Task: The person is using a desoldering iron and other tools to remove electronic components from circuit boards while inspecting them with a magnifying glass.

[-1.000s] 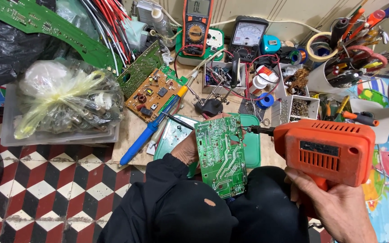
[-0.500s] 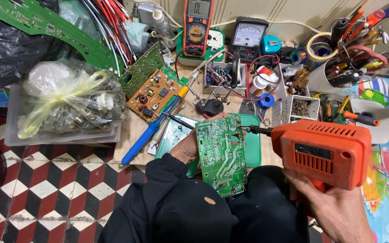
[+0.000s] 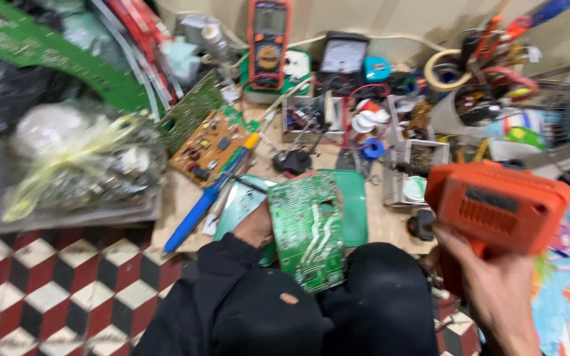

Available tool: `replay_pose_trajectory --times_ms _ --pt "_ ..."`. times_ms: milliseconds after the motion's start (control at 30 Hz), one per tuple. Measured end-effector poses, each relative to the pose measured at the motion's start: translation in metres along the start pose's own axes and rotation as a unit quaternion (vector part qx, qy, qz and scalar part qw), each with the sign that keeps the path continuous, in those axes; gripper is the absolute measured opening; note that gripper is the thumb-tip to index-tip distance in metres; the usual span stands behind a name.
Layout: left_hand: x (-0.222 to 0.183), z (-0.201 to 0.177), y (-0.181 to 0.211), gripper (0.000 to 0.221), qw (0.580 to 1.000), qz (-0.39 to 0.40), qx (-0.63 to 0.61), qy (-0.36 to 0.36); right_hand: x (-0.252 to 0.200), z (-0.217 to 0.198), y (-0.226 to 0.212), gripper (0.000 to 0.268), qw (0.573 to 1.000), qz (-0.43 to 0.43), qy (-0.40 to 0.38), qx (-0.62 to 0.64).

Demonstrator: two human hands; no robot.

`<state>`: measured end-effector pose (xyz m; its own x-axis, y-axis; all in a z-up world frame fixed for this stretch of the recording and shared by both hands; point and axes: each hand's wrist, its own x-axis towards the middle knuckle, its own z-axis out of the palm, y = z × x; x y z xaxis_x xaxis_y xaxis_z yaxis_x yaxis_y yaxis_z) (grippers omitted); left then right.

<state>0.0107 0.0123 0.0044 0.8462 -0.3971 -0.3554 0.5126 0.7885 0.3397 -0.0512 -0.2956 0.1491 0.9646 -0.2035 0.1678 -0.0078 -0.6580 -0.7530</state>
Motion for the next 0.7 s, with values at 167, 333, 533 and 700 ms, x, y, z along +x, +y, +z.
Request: replay_pose_trajectory --times_ms 167,333,533,700 --pt "-0.002 0.006 0.000 0.061 0.999 -0.019 0.010 -0.033 0.061 0.003 0.019 0.028 0.980 0.187 0.033 0.060" --pt "-0.002 0.008 0.001 0.062 0.999 -0.029 0.018 -0.041 0.125 0.034 0.144 0.044 0.978 0.188 0.047 -0.083" --pt "0.000 0.010 -0.001 0.063 0.998 -0.037 0.029 -0.035 0.137 0.054 0.165 0.049 0.974 0.213 0.015 -0.069" --pt "-0.002 0.013 -0.003 0.064 0.998 -0.048 0.036 -0.027 0.132 0.055 0.186 0.050 0.978 0.206 0.029 -0.002"
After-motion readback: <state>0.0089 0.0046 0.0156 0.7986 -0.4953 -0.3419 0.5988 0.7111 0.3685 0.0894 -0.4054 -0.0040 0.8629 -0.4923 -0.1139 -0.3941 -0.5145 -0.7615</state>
